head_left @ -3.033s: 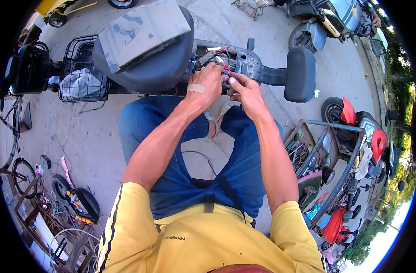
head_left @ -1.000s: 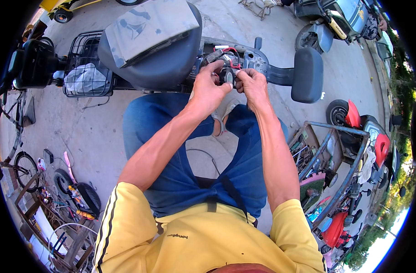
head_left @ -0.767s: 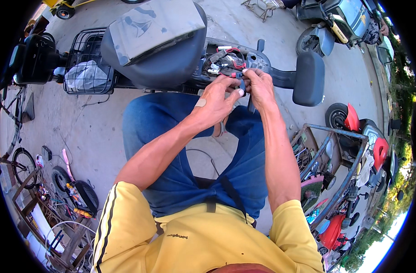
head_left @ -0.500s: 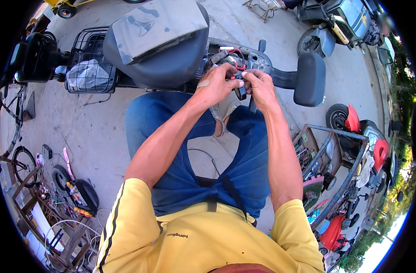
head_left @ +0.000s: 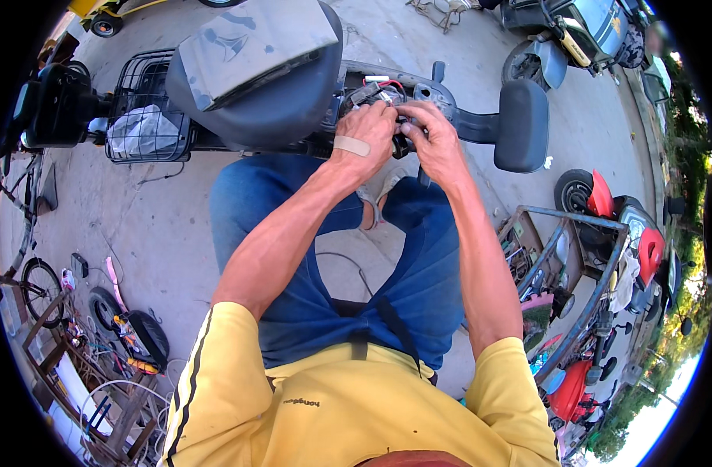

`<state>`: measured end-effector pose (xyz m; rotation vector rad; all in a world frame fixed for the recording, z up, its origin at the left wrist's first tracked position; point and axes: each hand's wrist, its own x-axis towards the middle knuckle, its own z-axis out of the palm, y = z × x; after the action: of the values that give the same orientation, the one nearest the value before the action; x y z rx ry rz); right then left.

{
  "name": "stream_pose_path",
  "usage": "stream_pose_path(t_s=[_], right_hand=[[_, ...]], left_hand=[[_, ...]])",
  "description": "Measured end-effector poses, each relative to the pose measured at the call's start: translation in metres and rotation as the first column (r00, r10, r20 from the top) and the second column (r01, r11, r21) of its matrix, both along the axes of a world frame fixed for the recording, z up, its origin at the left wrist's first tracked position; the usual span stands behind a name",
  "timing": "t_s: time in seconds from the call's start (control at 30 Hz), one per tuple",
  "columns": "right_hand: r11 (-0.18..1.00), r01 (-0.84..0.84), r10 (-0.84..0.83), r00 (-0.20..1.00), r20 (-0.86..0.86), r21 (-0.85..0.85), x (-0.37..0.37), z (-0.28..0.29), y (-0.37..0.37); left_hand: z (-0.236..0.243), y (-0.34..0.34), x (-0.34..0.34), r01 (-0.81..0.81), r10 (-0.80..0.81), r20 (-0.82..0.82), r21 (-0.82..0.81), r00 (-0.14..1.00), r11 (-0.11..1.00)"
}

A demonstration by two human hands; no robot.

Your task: The person repairs the wiring under the seat of a mobility scooter, then reassembles the seat and backrest. The person manipulates wires and connectors under the seat, then places the seat cover and backrest back onto the scooter frame.

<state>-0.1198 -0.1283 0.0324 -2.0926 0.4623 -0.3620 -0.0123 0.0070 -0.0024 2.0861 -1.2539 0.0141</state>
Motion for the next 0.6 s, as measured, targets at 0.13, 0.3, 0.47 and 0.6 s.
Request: stream_pose_path(t_s=[0.13,0.3,0.47,0.6], right_hand=[[0.992,-0.124,0.126,0.991,-0.039,0.031,0.007,0.005,-0.014],[0.99,-0.141,0.137,0.985,-0.109,-0.029,0.012,0.011,-0.022],[0.948,-0.167,0.163,0.986,-0.038,-0.273,0.007,0.008,-0.023],[0.942,-0.166,0.161,0.986,-0.042,-0.292,0.009,0.012,-0.016]], left_hand=[[0.01,0.005,0.007,0.001,-0.001,-0.026,-0.002,1.0,1.0],[0.018,0.009,0.016,0.073,-0.06,-0.205,0.055,0.977,0.996],[0.03,0.008,0.007,0.057,-0.008,-0.234,0.206,0.972,0.977],[0.033,0.003,0.008,0.032,0.04,-0.245,0.282,0.969,0.959]])
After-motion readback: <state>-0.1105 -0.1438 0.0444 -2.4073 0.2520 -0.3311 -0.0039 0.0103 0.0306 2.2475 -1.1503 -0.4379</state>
